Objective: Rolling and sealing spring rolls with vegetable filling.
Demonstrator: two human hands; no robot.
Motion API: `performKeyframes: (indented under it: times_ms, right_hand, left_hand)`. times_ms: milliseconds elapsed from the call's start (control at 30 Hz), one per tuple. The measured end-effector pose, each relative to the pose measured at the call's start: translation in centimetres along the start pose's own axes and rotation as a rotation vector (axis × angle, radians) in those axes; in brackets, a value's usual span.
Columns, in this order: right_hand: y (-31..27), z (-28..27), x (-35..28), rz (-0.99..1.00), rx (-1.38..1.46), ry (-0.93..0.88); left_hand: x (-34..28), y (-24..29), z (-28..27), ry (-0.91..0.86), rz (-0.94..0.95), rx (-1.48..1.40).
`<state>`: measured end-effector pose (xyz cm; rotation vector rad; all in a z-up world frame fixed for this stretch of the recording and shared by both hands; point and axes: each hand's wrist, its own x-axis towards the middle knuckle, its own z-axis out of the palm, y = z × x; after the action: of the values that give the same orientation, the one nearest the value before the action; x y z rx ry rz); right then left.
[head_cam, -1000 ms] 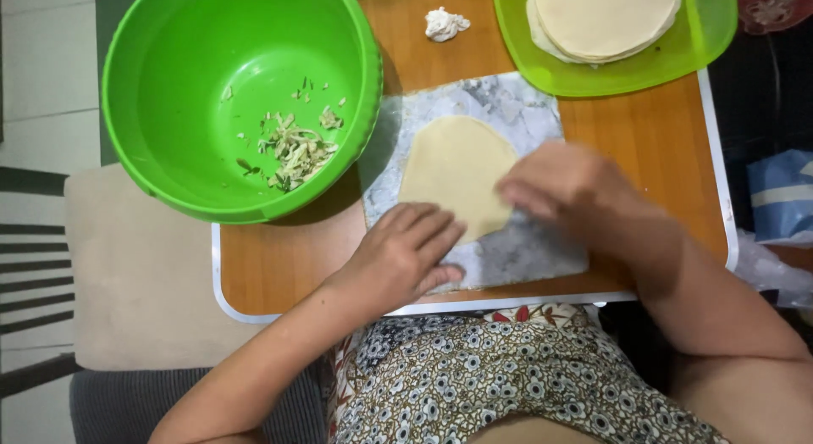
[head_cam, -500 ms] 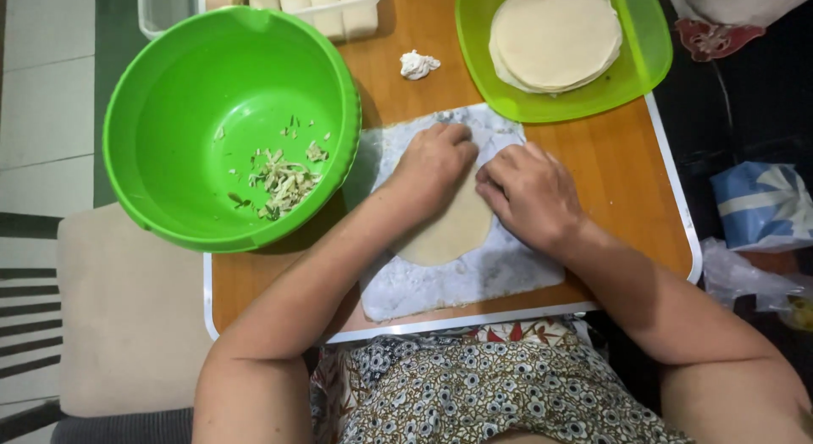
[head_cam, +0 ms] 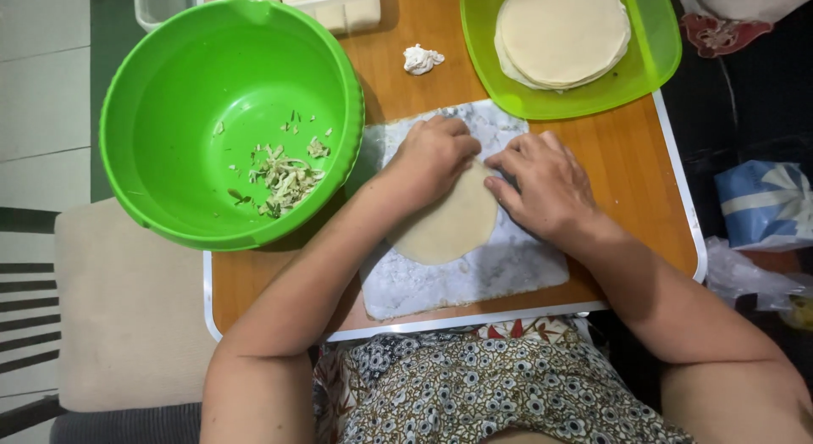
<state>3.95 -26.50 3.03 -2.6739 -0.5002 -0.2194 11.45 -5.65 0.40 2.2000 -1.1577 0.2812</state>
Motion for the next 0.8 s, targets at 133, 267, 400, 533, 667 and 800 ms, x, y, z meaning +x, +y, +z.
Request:
performKeyframes:
  times_ms: [133, 267, 400, 533, 667, 800]
  right_hand:
    - [0.6, 0.1, 0.1, 0.001, 0.208, 0.007]
    - [0.6, -0.4, 0.4, 0.037, 0.259, 0.031]
    - [0.1, 0.1, 0.0, -0.023, 0.128, 0.0]
    - [-0.4, 0.0, -0.2, 0.152, 0.497, -0.132]
    - [1.1, 2.1, -0.7, 0.376, 1.079, -0.237]
    - [1.9, 3.1, -0.6, 0.345, 1.257, -0.225]
  left_hand:
    - [0.4, -0.3, -0.1, -0.049, -0.049, -0.008]
    - [0.2, -0.4, -1.1, 0.01, -0.069, -0.16]
    - [-0.3, -1.0, -0.6, -0.03, -0.137, -0.315]
    - [-0.2, -0.7, -1.1, -0.038, -0.217, -0.344]
    - [-0.1, -1.2, -0.6, -0.063, -0.288, -0.42]
    - [0.3, -1.3, -0.6, -0.105, -0.318, -0.397]
